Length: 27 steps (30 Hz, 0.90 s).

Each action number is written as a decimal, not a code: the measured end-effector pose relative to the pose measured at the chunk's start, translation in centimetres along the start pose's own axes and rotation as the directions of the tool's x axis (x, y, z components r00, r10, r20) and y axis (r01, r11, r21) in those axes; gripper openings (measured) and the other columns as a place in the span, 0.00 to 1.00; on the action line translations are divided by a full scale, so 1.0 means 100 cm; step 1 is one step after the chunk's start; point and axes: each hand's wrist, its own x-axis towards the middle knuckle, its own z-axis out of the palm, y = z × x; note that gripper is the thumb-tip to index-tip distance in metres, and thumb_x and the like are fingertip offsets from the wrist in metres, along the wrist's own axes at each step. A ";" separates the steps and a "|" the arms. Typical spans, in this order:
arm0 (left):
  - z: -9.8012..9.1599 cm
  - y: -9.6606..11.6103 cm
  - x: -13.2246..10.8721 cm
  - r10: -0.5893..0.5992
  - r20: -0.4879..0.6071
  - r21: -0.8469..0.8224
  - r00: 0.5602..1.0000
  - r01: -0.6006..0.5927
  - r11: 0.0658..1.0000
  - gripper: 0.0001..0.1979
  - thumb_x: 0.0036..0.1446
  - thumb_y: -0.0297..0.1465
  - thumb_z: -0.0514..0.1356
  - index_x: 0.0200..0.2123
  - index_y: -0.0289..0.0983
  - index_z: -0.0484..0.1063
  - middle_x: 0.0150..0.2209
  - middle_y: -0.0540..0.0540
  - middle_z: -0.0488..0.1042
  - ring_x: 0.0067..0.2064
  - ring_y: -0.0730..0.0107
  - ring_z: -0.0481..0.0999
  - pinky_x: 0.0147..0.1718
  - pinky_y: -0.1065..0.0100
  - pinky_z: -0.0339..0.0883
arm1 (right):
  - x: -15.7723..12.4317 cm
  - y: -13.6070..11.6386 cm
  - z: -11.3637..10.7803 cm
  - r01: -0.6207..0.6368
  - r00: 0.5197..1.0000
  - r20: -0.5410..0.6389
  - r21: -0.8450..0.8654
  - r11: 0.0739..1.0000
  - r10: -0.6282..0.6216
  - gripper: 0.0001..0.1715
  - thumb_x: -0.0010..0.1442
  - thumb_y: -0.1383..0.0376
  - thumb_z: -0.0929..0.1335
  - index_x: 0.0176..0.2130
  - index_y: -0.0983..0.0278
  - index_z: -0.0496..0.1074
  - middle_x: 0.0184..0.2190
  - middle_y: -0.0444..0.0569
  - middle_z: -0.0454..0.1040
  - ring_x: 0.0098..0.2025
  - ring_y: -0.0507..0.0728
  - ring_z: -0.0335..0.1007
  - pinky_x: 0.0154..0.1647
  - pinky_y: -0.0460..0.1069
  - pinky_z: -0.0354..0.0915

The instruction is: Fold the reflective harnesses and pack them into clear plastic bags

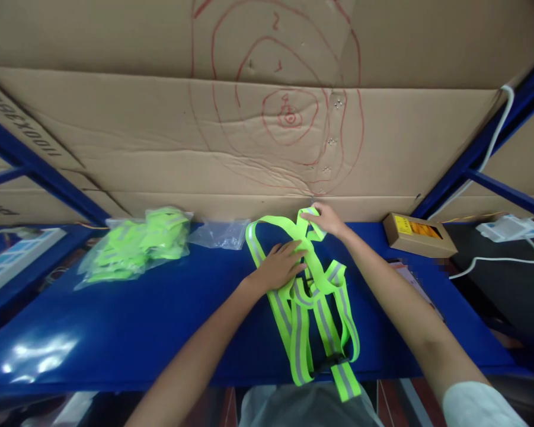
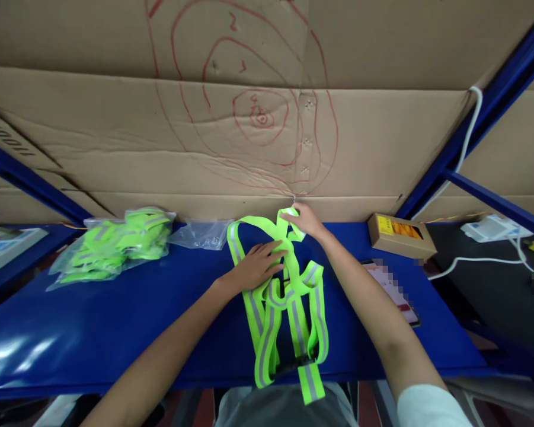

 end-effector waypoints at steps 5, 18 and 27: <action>0.006 0.007 0.012 -0.056 0.018 0.066 0.998 0.054 0.996 0.27 0.74 0.47 0.45 0.68 0.43 0.64 0.71 0.37 0.61 0.70 0.49 0.62 0.66 0.43 0.57 | 0.016 0.001 -0.032 -0.032 0.998 0.061 -0.055 0.998 0.035 0.28 0.41 0.48 0.82 0.30 0.63 0.74 0.25 0.43 0.74 0.30 0.56 0.70 0.33 0.49 0.65; 0.008 0.007 0.027 -0.132 -0.081 0.077 0.988 0.138 0.987 0.25 0.75 0.42 0.45 0.67 0.40 0.64 0.70 0.35 0.62 0.71 0.50 0.61 0.67 0.45 0.54 | -0.033 0.039 -0.029 -0.107 0.980 0.171 0.006 0.994 0.105 0.30 0.46 0.46 0.79 0.40 0.65 0.79 0.37 0.48 0.81 0.41 0.61 0.76 0.46 0.54 0.71; 0.015 0.017 0.019 -0.186 -0.120 0.097 0.975 0.198 0.975 0.24 0.72 0.47 0.50 0.57 0.39 0.73 0.69 0.36 0.64 0.71 0.42 0.60 0.68 0.38 0.51 | -0.030 0.047 -0.060 -0.205 0.979 -0.012 0.017 0.979 0.205 0.28 0.52 0.42 0.75 0.35 0.64 0.74 0.27 0.46 0.75 0.30 0.56 0.69 0.35 0.50 0.66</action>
